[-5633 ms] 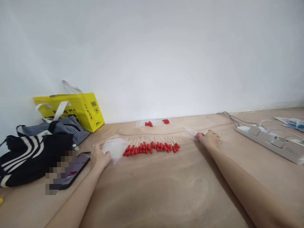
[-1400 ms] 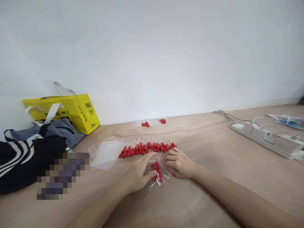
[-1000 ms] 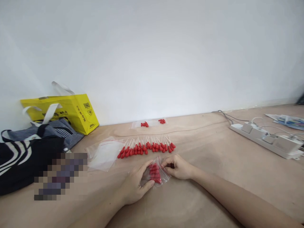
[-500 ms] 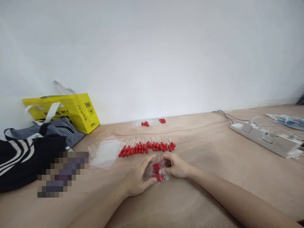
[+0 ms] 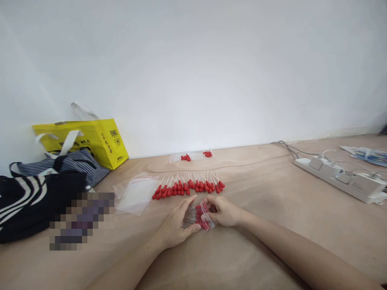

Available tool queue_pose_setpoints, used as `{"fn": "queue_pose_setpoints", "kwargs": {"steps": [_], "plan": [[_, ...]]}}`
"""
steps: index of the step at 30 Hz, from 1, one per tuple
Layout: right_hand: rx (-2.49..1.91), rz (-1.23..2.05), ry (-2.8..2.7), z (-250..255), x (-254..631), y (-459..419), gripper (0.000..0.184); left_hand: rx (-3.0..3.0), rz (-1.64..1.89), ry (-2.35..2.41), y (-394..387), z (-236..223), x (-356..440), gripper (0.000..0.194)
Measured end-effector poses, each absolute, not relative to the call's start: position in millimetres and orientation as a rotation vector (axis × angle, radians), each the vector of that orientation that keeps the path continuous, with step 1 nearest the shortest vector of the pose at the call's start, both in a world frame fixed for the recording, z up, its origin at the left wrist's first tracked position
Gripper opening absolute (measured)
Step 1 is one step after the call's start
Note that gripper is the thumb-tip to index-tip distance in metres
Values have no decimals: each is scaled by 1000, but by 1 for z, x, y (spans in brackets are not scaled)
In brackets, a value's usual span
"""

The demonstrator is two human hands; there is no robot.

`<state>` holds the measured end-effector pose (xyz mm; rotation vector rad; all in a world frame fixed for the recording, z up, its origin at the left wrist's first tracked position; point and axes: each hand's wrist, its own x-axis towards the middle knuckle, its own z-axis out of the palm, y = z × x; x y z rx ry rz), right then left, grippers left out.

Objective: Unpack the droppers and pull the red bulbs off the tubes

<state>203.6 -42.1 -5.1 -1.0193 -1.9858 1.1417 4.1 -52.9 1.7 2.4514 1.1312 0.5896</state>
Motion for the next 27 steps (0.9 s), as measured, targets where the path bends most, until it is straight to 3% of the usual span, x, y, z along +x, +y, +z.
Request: {"fn": "queue_pose_setpoints", "kwargs": {"steps": [5,15,22,27], "plan": [[-1035,1216,-1806,-8,203,-38,13,2444,583,1154,-53,3,4,64],[-1151,1590,-1329,-1,241,-33,35,2401,575,1182,-55,6,6,59],[-1096,1357,-1537,22,271,-32,36,2412,574,1157,-53,5,5,58],[-1157,899,-1454,39,298,-21,33,2421,591,1151,-53,4,5,57]]}}
